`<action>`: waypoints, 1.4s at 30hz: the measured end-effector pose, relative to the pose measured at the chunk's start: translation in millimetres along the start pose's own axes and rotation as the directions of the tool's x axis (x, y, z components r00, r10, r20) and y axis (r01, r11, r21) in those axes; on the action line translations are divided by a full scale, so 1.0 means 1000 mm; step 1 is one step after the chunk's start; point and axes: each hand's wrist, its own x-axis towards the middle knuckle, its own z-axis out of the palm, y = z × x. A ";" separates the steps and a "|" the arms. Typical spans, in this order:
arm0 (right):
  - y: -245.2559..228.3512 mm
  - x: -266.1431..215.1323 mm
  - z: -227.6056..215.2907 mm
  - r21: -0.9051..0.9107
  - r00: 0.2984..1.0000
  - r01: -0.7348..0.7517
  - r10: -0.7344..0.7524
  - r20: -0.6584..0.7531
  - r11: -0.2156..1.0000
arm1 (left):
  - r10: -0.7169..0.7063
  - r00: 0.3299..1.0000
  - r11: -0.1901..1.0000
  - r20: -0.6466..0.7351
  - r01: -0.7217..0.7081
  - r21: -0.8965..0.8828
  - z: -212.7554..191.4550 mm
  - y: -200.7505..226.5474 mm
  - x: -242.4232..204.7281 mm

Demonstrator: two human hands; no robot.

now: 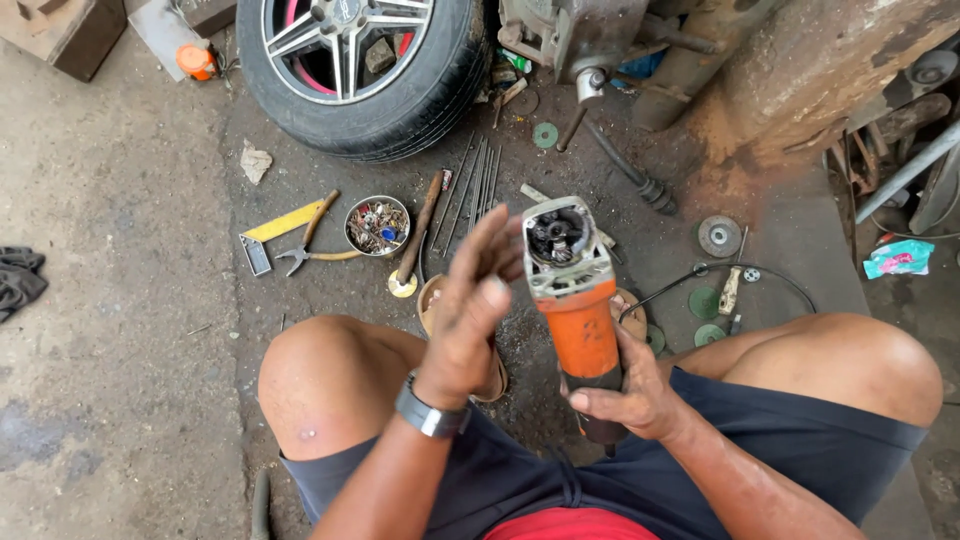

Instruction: The person sits on the ground and assembles an angle grinder. They insert the gear assembly into the orange body, secure it with a nut, and then attach the side handle to the tool.

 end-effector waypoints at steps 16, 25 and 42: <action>-0.061 0.011 0.028 0.153 0.908 -0.416 0.398 0.132 0.896 | -0.149 0.914 0.648 0.378 0.379 -0.661 -0.017 -0.020 0.041; -0.054 0.013 0.041 0.059 0.904 -0.421 0.414 0.109 0.905 | -0.099 0.906 0.675 0.412 0.365 -0.641 -0.013 -0.013 0.039; -0.026 -0.012 0.031 -0.101 0.906 -0.416 0.402 -0.132 0.904 | -0.114 0.989 0.662 0.093 0.146 -0.735 -0.003 -0.037 0.039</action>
